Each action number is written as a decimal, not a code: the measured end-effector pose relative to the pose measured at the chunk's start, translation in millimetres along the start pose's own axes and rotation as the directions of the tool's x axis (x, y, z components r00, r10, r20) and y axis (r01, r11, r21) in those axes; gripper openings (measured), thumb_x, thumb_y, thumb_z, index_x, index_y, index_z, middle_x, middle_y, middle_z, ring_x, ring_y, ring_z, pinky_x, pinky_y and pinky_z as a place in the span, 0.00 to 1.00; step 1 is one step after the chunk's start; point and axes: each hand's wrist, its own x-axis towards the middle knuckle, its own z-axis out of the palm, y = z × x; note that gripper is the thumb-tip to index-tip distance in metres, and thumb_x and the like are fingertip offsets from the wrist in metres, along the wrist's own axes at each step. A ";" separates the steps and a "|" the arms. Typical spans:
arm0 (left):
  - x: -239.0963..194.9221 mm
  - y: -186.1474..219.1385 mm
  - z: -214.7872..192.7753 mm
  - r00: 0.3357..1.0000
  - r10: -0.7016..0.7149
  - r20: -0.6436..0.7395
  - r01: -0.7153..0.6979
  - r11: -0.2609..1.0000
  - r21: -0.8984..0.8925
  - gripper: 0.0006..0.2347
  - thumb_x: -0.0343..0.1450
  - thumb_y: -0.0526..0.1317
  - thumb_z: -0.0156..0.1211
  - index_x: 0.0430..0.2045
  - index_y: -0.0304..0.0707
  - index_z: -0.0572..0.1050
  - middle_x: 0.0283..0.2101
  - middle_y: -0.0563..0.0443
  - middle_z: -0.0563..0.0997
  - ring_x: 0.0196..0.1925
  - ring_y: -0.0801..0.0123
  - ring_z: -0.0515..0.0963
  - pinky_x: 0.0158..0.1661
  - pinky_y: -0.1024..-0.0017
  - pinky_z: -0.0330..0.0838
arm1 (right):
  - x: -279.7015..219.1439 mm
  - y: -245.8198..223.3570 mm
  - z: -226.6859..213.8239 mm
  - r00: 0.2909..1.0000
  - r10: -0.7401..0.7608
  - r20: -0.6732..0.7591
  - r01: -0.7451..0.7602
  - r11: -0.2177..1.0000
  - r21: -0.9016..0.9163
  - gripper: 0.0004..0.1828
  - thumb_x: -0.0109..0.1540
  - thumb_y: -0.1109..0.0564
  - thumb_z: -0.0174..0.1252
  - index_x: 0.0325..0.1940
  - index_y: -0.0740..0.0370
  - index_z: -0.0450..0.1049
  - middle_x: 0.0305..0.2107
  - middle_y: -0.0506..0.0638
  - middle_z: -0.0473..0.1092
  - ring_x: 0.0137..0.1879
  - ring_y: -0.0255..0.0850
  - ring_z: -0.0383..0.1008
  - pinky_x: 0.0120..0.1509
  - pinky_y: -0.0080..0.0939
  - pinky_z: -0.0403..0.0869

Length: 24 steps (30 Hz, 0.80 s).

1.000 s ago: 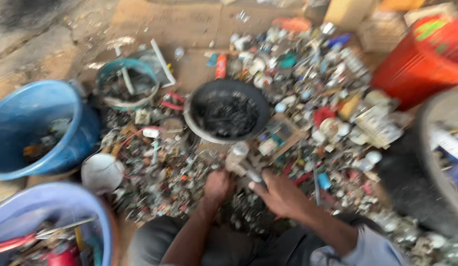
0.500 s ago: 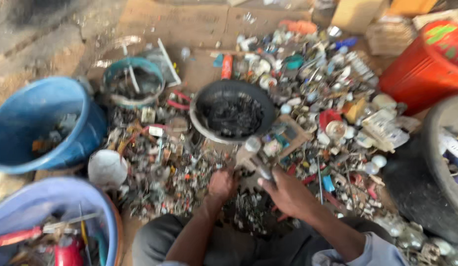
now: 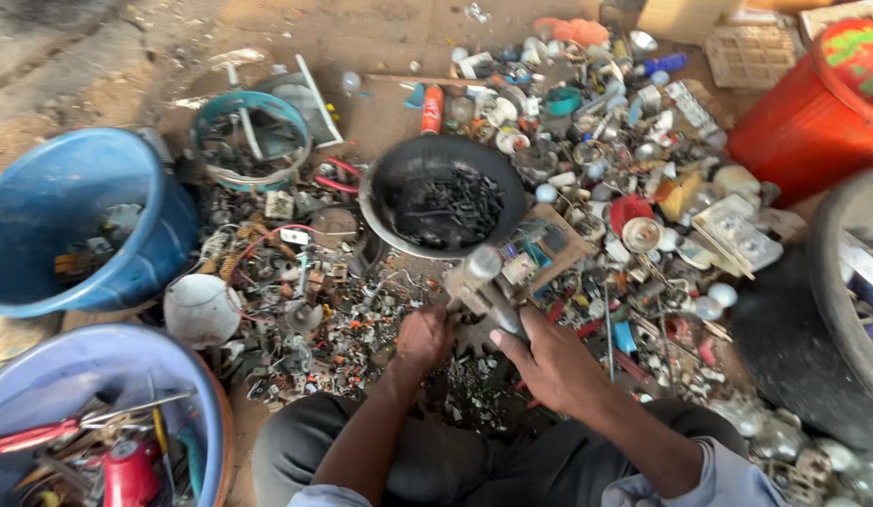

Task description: The person sits on the ground in a cluttered outdoor area and uses a hammer to break apart a metal gear-like object. After breaking the object, the person picks up small black cylindrical components from a metal bowl and places them into a black plastic container.

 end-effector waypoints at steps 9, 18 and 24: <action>5.1 -3.6 2.8 0.991 0.043 -0.127 -0.062 0.986 -0.152 0.16 0.74 0.51 0.49 0.37 0.42 0.80 0.27 0.48 0.83 0.18 0.70 0.77 0.18 0.72 0.75 | 23.7 14.2 21.9 0.998 -0.062 0.003 0.060 0.965 -0.254 0.25 0.70 0.40 0.50 0.50 0.68 0.67 0.23 0.59 0.72 0.26 0.54 0.74 0.31 0.54 0.71; 5.3 -1.3 -9.8 0.995 -0.092 0.032 0.096 0.984 -0.152 0.16 0.80 0.51 0.45 0.36 0.41 0.79 0.30 0.44 0.84 0.20 0.65 0.76 0.20 0.65 0.73 | 0.4 68.6 30.7 0.974 0.168 0.153 -0.225 0.809 0.543 0.22 0.67 0.41 0.52 0.42 0.65 0.69 0.17 0.49 0.64 0.14 0.37 0.63 0.18 0.41 0.65; -15.2 7.9 -48.5 0.979 -0.197 -0.041 0.107 0.680 -0.725 0.11 0.73 0.42 0.61 0.38 0.30 0.82 0.33 0.44 0.87 0.26 0.71 0.82 0.27 0.73 0.77 | -32.9 99.2 80.6 0.866 0.450 0.219 -0.409 0.382 0.829 0.13 0.60 0.53 0.62 0.42 0.60 0.68 0.18 0.47 0.65 0.15 0.38 0.62 0.16 0.43 0.66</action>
